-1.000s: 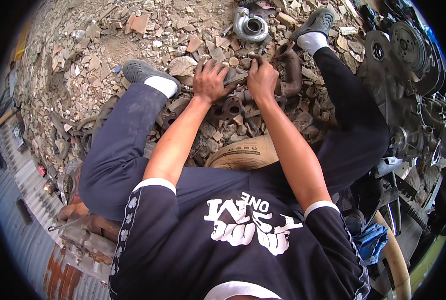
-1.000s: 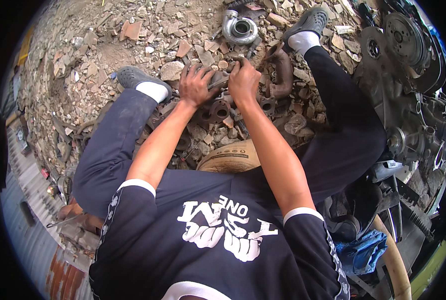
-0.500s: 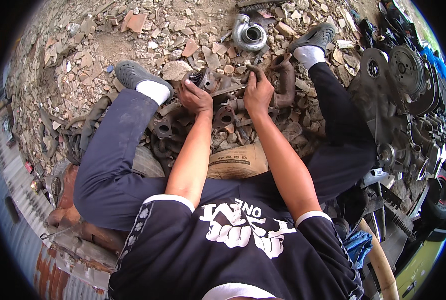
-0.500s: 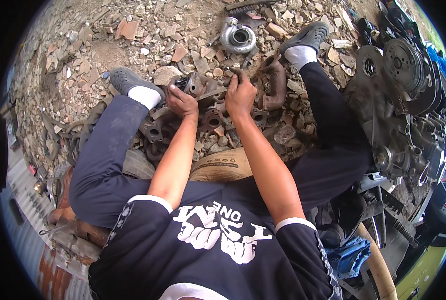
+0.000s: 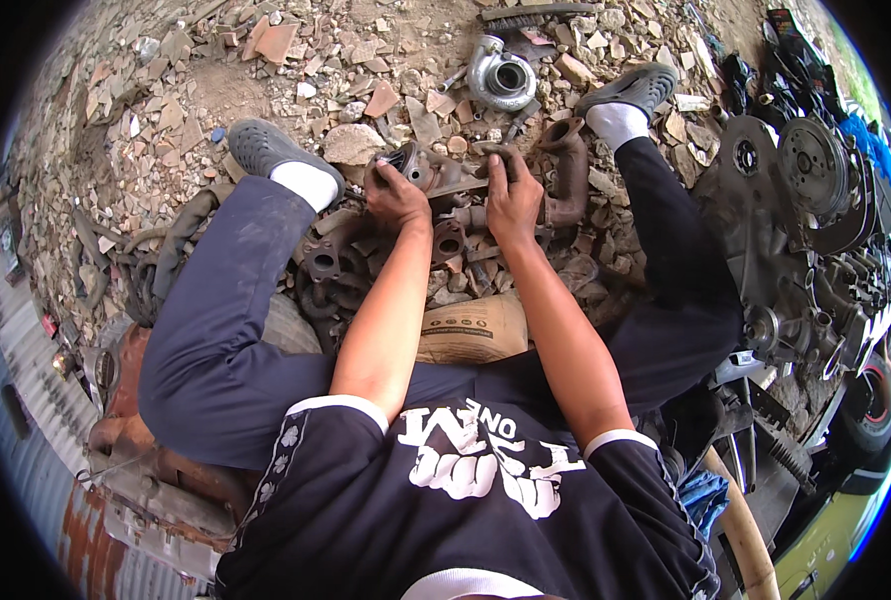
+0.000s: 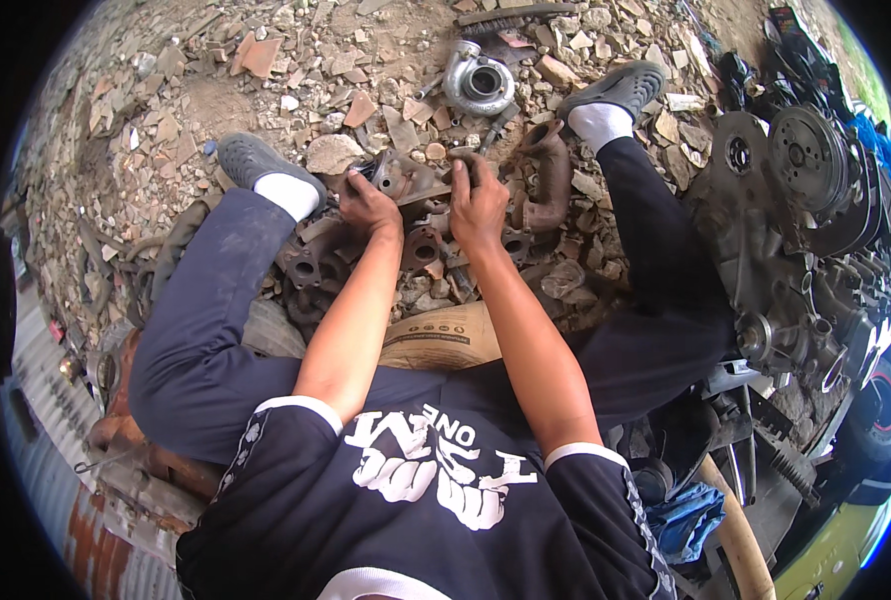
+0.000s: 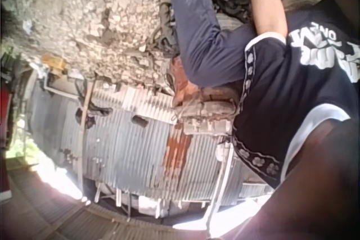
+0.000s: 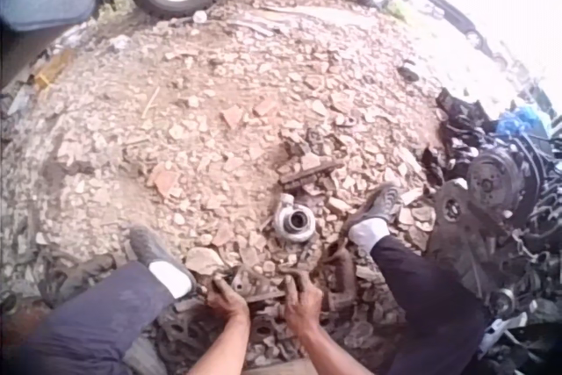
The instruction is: The person sits on the ground and uses a wrench to loosen and remove bolts from a metal engine manifold. They separate the manifold into two pieces, inspect them, and then reassemble the parts by tightening the bolts back in place.
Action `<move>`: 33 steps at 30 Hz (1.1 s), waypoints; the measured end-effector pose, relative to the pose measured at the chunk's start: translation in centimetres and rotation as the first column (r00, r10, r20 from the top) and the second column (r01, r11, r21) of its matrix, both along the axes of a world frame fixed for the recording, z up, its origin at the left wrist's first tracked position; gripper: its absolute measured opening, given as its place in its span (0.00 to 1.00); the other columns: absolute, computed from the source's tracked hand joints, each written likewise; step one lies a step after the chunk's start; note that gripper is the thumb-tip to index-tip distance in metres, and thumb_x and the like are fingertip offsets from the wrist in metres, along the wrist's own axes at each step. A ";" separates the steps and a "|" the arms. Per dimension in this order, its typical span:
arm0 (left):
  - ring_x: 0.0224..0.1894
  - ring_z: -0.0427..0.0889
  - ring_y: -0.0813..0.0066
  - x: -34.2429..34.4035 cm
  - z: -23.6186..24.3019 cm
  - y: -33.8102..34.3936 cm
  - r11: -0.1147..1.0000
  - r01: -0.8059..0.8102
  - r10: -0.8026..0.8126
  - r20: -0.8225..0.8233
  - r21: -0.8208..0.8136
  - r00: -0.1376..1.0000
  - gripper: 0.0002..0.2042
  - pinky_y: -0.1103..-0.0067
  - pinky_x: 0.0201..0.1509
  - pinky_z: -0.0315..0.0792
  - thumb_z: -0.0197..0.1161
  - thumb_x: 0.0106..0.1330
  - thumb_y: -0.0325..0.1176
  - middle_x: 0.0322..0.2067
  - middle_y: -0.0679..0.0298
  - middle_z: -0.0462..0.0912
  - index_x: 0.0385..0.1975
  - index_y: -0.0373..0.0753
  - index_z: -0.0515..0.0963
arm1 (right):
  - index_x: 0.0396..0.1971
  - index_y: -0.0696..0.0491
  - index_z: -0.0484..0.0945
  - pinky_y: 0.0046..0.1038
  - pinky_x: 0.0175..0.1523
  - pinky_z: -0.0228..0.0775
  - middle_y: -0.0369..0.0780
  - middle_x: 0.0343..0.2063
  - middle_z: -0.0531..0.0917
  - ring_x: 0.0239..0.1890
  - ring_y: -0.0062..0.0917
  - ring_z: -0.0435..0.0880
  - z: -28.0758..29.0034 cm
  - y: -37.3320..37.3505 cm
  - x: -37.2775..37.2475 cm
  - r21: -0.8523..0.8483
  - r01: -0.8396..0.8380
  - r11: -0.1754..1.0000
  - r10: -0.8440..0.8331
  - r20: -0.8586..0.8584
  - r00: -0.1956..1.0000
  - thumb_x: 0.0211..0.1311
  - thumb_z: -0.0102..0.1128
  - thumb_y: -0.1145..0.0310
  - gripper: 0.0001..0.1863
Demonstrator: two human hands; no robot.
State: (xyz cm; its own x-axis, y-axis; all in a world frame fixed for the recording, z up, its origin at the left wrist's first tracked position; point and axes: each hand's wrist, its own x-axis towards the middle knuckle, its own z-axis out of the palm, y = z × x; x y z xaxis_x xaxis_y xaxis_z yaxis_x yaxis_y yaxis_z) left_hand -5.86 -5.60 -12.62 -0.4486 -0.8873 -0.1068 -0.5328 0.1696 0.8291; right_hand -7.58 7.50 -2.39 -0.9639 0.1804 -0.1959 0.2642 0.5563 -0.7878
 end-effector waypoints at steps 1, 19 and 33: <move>0.39 0.82 0.40 -0.3 0.5 0.2 0.999 0.002 -0.002 -0.004 0.033 1.000 0.24 0.56 0.46 0.73 0.50 0.71 0.49 0.37 0.43 0.84 0.40 0.31 0.83 | 0.49 0.58 0.82 0.41 0.49 0.75 0.53 0.39 0.87 0.44 0.44 0.87 0.2 0.5 -0.2 -0.018 -0.038 0.999 0.038 0.026 0.999 0.74 0.53 0.62 0.16; 0.40 0.83 0.42 0.4 -0.8 0.0 0.998 -0.007 0.008 0.012 -0.064 1.000 0.20 0.58 0.47 0.75 0.49 0.70 0.43 0.37 0.43 0.85 0.40 0.31 0.83 | 0.61 0.64 0.67 0.49 0.59 0.71 0.62 0.47 0.81 0.53 0.59 0.79 -11.4 17.5 -2.7 0.577 -0.147 0.803 -0.098 0.372 0.923 0.57 0.73 0.48 0.42; 0.40 0.82 0.44 0.1 -0.7 -0.2 0.998 -0.029 0.028 -0.024 -0.061 0.999 0.16 0.58 0.46 0.75 0.50 0.67 0.40 0.38 0.48 0.83 0.40 0.35 0.82 | 0.66 0.63 0.64 0.35 0.65 0.66 0.50 0.58 0.77 0.59 0.36 0.77 7.6 11.0 -6.0 0.150 -0.087 0.985 0.131 -0.318 0.939 0.63 0.71 0.62 0.37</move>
State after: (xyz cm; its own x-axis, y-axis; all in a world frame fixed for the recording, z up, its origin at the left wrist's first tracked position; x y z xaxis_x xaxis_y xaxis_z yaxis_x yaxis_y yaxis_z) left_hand -5.74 -5.79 -13.32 -0.4247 -0.9043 -0.0421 -0.5193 0.2053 0.8296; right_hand -13.62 18.55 5.19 -0.9859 0.0734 0.1501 -0.0623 0.6718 -0.7381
